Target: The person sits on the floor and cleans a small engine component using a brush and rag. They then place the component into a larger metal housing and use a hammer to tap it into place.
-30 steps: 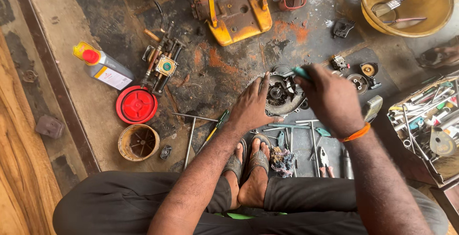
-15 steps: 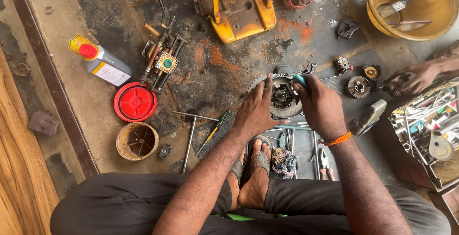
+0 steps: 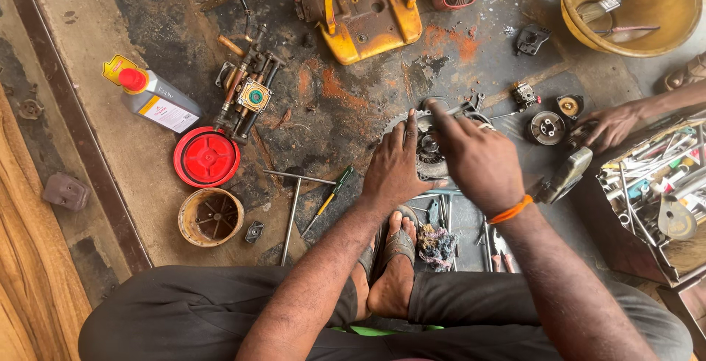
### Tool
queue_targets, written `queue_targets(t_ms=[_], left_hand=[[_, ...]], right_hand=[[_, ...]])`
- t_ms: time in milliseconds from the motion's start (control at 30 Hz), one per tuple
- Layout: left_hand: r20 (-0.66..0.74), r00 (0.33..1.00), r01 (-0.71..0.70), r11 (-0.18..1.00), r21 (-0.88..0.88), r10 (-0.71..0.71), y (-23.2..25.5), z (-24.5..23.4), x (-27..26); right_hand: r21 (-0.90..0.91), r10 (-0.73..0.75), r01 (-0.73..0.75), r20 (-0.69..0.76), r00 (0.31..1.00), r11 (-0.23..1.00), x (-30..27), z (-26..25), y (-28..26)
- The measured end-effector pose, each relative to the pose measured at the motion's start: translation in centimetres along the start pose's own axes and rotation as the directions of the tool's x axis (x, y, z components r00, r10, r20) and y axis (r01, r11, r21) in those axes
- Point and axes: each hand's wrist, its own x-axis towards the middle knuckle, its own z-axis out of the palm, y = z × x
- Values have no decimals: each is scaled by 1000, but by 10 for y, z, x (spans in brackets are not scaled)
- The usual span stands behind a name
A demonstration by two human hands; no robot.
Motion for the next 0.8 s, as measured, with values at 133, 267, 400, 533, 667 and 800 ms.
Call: queue_targets(t_ms=[133,267,400,533,667,800], left_hand=[[-188,961,221,973,65,-205,28,12,-12],[-189,912,381,922,70,-363,44,9,-9],[3,906,422,905,-56,-423,46,-3,-2],[170,957,274,929,-248,-237,-15,-3,6],[216,949,312,763,-566,-228,-66,2,30],[303,909,410,739,-535,-285,-63,6,39]], right_hand=[[-90,-230,221,-115,966,971,1,4,-13],[198,-287,334,-231,930,922,0,6,-12],[217,-102,199,-390,915,956,0,15,-25],[345,122,59,-477,870,937,-8,33,-53],[502,211,65,-472,856,863,-7,44,-60],[480,170,98,-484,859,872,3,42,-59]])
